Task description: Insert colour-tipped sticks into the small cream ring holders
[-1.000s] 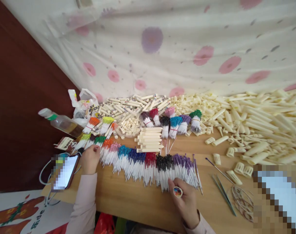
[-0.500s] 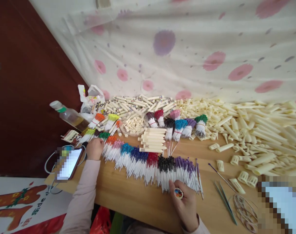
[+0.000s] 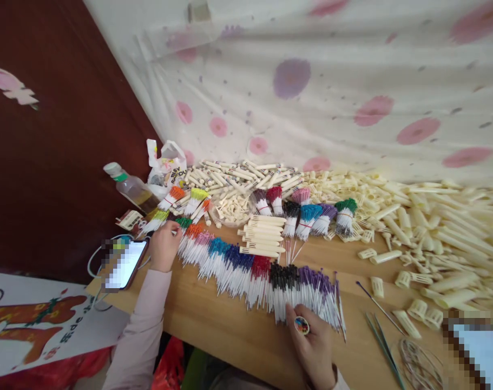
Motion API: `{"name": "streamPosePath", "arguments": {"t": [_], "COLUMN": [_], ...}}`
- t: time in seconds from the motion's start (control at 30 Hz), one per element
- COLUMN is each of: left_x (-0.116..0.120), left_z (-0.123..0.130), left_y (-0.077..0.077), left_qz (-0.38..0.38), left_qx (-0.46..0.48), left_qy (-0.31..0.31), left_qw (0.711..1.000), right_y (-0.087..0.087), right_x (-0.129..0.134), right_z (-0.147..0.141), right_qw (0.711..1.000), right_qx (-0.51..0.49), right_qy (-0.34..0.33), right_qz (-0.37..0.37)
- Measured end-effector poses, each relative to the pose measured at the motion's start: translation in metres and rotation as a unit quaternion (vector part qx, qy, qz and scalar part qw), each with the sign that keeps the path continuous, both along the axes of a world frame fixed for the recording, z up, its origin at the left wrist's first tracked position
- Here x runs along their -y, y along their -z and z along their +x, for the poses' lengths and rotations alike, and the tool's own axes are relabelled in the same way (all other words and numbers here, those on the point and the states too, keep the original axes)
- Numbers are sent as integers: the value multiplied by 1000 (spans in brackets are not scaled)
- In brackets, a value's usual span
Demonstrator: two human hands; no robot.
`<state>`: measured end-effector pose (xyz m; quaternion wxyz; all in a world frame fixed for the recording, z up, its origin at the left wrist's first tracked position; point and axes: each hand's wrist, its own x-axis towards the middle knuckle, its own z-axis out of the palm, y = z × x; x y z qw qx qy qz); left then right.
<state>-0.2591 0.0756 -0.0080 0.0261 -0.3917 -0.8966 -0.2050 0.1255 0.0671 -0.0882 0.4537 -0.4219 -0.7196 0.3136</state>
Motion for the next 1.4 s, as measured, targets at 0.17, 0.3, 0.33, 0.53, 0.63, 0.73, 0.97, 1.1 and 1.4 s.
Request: {"name": "streamPosePath", "arguments": {"t": [0.17,0.3,0.33,0.53,0.63,0.73,0.97,1.1,1.4], "left_x": [11,18,19,32,41,50,47,44,43], "left_z": [29,77,92,183,213,228,230,233,237], "left_y": [-11,-11,-10,-3,-5,-7,2,12,8], "left_qz": [134,199,211,344,365,371,347,296,223], "left_qx": [70,133,149,395,447,468,478,487,457], "left_qy": [78,158,177,220,203,213,217,239,316], "left_qw": [986,958,950,823,791,773,777,786,801], "right_y": [0,5,6,2,-2,-5,-11,-13,-10], "right_x": [-1,1,1,1,0,1,2,2,1], "right_z": [-1,-2,-2,-1,-2,-2,7,9,5], "right_qw": [1000,1000,1000,1000,1000,1000,999,997,994], "right_qx": [-2,-7,-9,-9,-3,-5,-22,-16,-10], "right_qy": [3,5,4,12,19,24,-12,-70,-108], "right_qz": [3,-4,-6,-10,-12,-12,-23,-19,-1]}}
